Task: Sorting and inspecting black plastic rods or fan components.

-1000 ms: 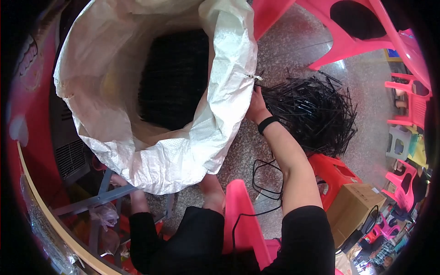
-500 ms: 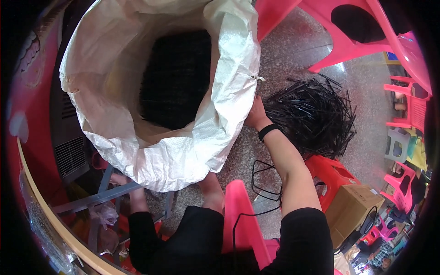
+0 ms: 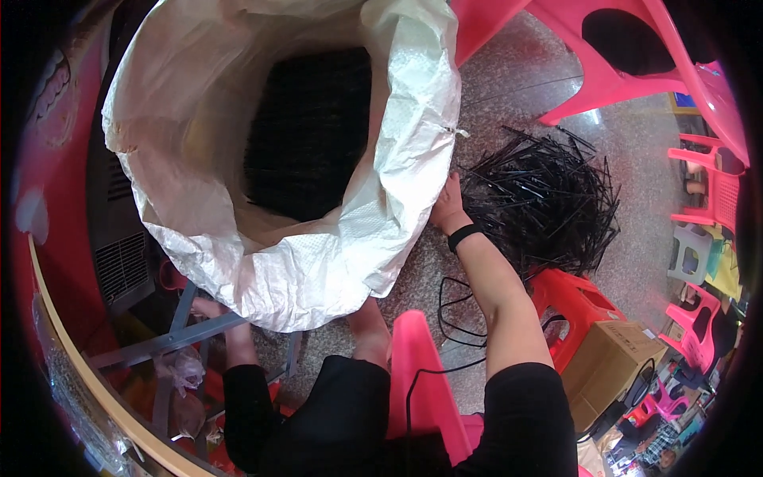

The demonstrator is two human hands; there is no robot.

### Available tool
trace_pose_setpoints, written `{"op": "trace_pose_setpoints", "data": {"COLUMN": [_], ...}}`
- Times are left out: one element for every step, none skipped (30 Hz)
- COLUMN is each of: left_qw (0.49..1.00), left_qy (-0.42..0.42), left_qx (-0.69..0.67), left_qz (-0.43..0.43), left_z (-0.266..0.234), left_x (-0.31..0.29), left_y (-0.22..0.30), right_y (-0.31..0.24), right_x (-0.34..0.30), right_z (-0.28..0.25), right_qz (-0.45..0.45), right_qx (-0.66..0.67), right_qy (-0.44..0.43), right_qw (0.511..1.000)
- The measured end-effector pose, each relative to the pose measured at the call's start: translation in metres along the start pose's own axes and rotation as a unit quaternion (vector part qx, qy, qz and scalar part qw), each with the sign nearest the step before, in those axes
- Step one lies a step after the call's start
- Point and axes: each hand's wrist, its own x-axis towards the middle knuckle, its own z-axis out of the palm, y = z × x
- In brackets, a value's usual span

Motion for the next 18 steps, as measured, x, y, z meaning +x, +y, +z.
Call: {"op": "trace_pose_setpoints", "data": {"left_qw": [0.998, 0.999, 0.999, 0.999, 0.999, 0.999, 0.998, 0.998, 0.998, 0.997, 0.997, 0.996, 0.995, 0.995, 0.994, 0.993, 0.992, 0.991], "left_qy": [0.012, 0.022, 0.03, 0.033, 0.036, 0.039, 0.043, 0.046, 0.051, 0.055, 0.059, 0.063, 0.068, 0.074, 0.08, 0.084, 0.09, 0.095], "left_qx": [-0.052, -0.017, 0.013, 0.017, 0.019, 0.019, 0.022, 0.024, 0.025, 0.028, 0.031, 0.034, 0.041, 0.047, 0.054, 0.043, 0.051, 0.058], "left_qz": [0.021, 0.017, 0.016, 0.018, 0.021, 0.026, 0.03, 0.035, 0.04, 0.044, 0.048, 0.052, 0.054, 0.056, 0.057, 0.066, 0.068, 0.069], "left_z": [0.032, 0.016, 0.004, 0.007, 0.011, 0.015, 0.016, 0.018, 0.023, 0.025, 0.027, 0.029, 0.031, 0.031, 0.031, 0.029, 0.023, 0.024], "left_x": [0.025, 0.016, 0.008, 0.012, 0.017, 0.022, 0.025, 0.028, 0.03, 0.032, 0.034, 0.035, 0.037, 0.039, 0.041, 0.027, 0.026, 0.021], "left_y": [-0.018, -0.008, 0.003, 0.001, -0.002, -0.002, -0.004, -0.005, -0.005, -0.004, -0.004, -0.004, -0.004, -0.005, -0.005, -0.006, -0.003, -0.005], "right_y": [0.041, 0.023, 0.009, 0.006, 0.005, 0.006, 0.005, 0.006, 0.008, 0.006, 0.005, 0.004, 0.001, -0.002, -0.006, 0.008, 0.004, -0.001], "right_x": [-0.026, -0.01, 0.001, 0.003, 0.002, 0.0, -0.002, -0.003, -0.006, -0.008, -0.011, -0.013, -0.013, -0.013, -0.013, -0.026, -0.029, -0.032], "right_z": [0.002, 0.009, 0.014, 0.012, 0.01, 0.008, 0.007, 0.006, 0.004, 0.002, -0.001, -0.003, -0.004, -0.006, -0.009, -0.008, -0.013, -0.018], "right_qz": [0.041, 0.01, -0.019, -0.022, -0.022, -0.021, -0.022, -0.025, -0.027, -0.029, -0.028, -0.028, -0.032, -0.03, -0.029, -0.017, -0.028, -0.039], "right_qx": [-0.032, -0.006, 0.02, 0.021, 0.038, 0.054, 0.055, 0.053, 0.05, 0.051, 0.057, 0.061, 0.062, 0.072, 0.081, 0.076, 0.075, 0.073], "right_qy": [-0.023, -0.003, 0.015, 0.012, 0.005, -0.002, -0.003, -0.002, -0.001, -0.002, 0.008, 0.018, 0.019, 0.006, -0.007, -0.013, -0.008, -0.003], "right_qw": [0.998, 1.0, 1.0, 0.999, 0.999, 0.998, 0.998, 0.998, 0.998, 0.998, 0.998, 0.998, 0.997, 0.997, 0.996, 0.997, 0.997, 0.997]}}
